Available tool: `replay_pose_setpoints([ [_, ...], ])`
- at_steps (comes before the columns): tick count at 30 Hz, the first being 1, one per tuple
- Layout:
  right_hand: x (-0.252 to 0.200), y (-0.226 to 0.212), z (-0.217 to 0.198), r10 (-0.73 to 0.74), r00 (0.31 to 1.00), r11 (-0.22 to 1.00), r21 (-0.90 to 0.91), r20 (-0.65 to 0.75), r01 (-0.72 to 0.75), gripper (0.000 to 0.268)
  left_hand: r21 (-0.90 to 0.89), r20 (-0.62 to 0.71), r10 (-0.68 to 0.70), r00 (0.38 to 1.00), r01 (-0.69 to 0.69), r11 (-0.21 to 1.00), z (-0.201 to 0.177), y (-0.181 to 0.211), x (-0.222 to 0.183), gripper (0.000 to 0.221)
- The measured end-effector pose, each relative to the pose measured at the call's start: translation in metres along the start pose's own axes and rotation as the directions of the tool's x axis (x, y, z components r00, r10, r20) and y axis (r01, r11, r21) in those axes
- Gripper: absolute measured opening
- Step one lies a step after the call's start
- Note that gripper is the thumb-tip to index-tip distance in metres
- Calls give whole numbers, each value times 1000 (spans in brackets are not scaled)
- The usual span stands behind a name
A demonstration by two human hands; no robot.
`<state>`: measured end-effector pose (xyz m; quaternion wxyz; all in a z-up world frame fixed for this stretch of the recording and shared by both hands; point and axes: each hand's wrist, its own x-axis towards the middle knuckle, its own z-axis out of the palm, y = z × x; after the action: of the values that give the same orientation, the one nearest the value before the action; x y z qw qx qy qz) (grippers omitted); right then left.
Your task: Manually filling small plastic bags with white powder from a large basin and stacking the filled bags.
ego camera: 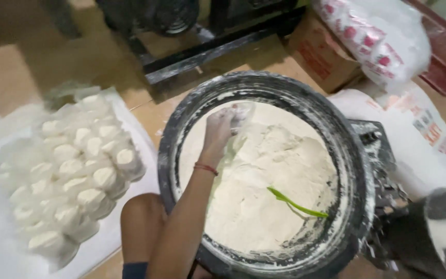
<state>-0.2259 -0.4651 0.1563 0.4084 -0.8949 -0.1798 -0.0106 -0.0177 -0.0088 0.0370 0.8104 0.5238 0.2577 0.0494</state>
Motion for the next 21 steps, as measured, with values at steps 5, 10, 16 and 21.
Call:
replay_pose_setpoints([
  [5,28,-51,83,46,992,999,34,-114,-42,79,281,307,169,937,-259,924,-6,13,-21,30],
  [10,141,-69,155,22,995,960,281,-101,7,97,467,564,46,824,-364,806,6,32,-60,23],
  [16,228,-31,214,-27,994,968,249,105,1,32,395,479,-53,876,-161,904,-5,-6,-7,28],
  [21,243,-21,213,403,910,844,423,-96,-329,24,382,420,-305,855,138,914,13,5,-25,88],
])
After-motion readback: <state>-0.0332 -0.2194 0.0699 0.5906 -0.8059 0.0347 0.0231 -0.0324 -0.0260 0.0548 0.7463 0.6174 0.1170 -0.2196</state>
